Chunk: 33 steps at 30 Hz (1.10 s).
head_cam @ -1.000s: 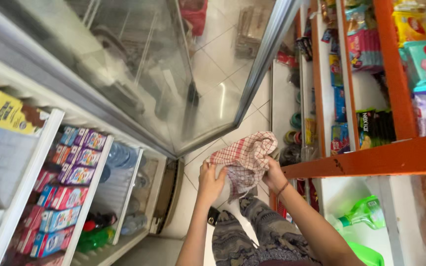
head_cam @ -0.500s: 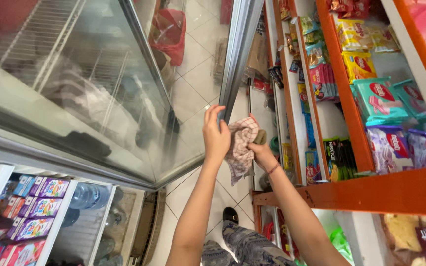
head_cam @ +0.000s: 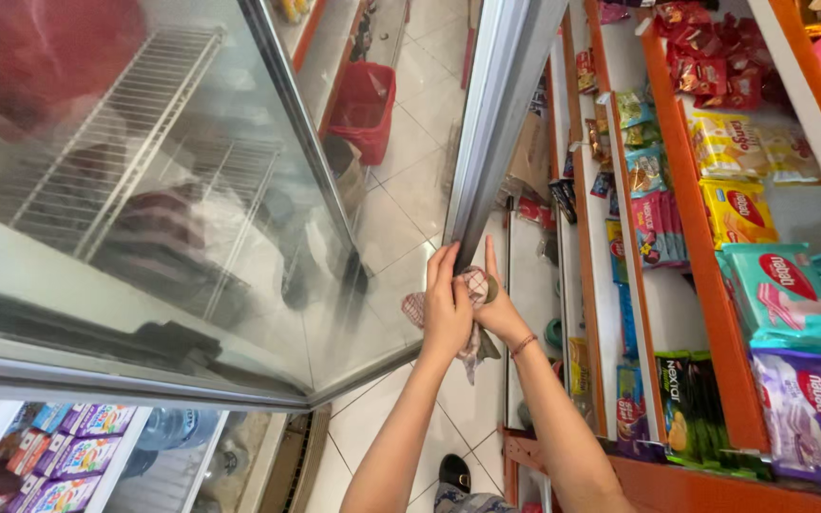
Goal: The person wipes the internal shelves and external glass doors of several display coolers using two cloths.
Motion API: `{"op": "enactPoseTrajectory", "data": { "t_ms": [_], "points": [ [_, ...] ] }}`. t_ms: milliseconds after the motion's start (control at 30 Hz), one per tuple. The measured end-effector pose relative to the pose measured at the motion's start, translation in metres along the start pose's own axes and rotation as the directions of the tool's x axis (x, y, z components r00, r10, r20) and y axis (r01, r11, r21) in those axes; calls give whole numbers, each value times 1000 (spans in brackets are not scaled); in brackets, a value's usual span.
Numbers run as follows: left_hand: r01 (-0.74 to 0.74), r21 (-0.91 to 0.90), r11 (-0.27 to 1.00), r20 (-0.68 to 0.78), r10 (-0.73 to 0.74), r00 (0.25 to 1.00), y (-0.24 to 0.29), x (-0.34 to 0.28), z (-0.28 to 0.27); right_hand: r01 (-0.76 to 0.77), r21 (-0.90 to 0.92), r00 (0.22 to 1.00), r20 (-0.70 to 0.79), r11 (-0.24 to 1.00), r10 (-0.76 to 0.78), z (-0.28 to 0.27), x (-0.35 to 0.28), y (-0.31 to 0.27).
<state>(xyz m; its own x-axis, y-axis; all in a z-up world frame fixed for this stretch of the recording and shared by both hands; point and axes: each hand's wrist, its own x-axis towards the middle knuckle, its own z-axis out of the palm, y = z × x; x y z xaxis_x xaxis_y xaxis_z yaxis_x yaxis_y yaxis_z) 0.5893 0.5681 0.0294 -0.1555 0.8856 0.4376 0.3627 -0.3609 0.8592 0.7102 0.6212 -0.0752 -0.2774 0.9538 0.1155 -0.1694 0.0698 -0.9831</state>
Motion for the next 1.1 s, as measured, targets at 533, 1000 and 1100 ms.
{"op": "enactPoseTrajectory", "data": {
  "t_ms": [533, 1000, 1100],
  "points": [
    [52, 52, 997, 85, -57, 995, 5, -41, -2, -3, 23, 992, -129, 1000, 6, 23, -51, -3],
    [-97, 42, 994, 307, 80, 948, 63, -182, -51, 109, 131, 950, -305, 985, -64, 73, -230, -3],
    [-127, 51, 991, 311, 105, 944, 71, -222, -63, 190, 135, 938, -318, 972, -139, 88, -269, -1]
  ]
}}
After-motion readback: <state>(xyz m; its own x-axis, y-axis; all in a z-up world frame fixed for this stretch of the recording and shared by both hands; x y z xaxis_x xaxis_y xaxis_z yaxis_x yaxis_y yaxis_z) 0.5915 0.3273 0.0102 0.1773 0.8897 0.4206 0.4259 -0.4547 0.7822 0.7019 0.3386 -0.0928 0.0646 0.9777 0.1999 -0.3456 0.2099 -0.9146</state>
